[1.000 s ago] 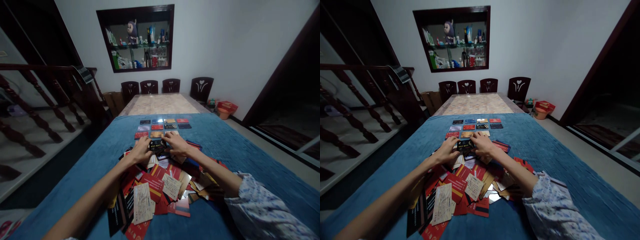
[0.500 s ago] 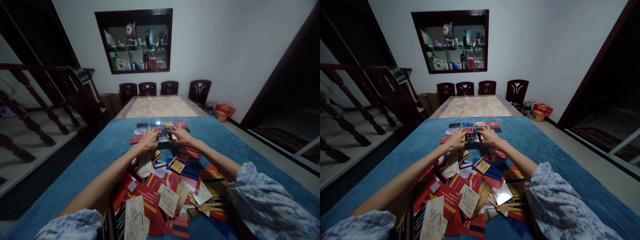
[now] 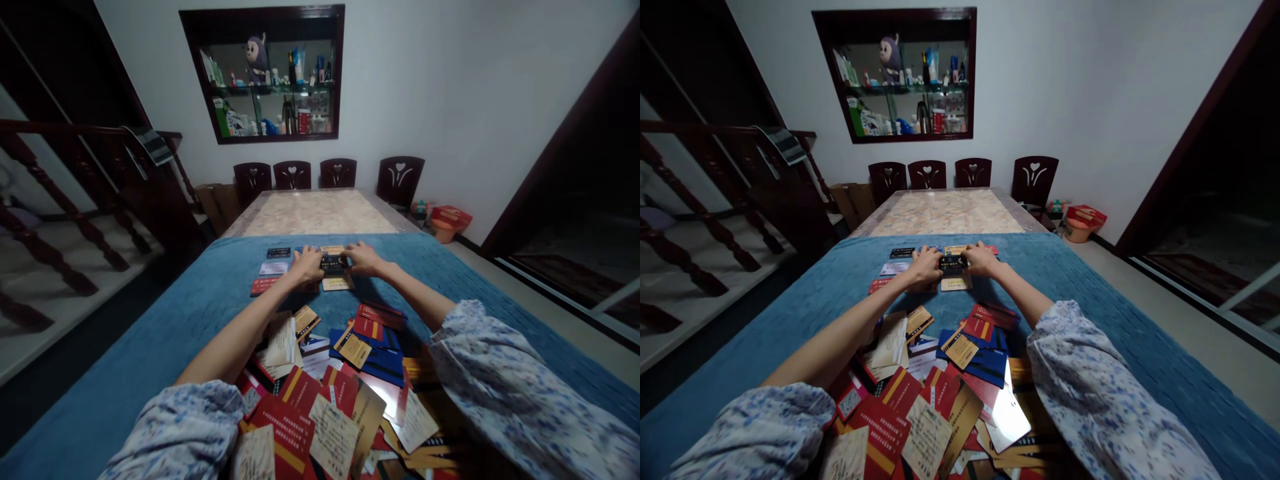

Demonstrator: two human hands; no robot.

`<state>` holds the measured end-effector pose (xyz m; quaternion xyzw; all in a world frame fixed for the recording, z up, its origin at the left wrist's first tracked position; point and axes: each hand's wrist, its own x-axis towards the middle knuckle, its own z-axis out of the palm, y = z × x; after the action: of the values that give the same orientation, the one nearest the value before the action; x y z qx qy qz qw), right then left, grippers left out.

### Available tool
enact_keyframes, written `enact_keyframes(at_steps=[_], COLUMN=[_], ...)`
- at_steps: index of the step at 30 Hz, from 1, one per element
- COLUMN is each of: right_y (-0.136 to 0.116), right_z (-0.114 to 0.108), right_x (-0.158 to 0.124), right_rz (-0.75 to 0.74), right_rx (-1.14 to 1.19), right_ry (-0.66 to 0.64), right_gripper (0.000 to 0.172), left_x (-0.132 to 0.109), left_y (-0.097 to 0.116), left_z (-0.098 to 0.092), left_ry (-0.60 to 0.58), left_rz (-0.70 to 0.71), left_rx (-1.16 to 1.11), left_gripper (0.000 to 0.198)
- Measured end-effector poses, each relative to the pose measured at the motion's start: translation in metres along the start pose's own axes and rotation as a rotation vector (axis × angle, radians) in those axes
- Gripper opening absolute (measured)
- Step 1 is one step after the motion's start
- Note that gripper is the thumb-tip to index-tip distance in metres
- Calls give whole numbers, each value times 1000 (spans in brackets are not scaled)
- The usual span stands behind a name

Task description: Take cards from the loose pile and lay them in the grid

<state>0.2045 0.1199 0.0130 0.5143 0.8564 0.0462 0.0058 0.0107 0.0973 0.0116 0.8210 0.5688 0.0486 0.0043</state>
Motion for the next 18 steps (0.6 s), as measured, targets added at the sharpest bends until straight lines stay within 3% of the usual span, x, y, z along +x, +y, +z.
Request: enact_keyframes(at_steps=[18], right_y=[8], right_z=[15], right_x=[28], right_rz=[59], right_rx=[-43], right_ry=[-123], right_gripper=[47], left_x=[34], left_y=[-2], left_z=[16], left_ry=[-107], left_rz=[-31], left_rx=[12], left_gripper=[43])
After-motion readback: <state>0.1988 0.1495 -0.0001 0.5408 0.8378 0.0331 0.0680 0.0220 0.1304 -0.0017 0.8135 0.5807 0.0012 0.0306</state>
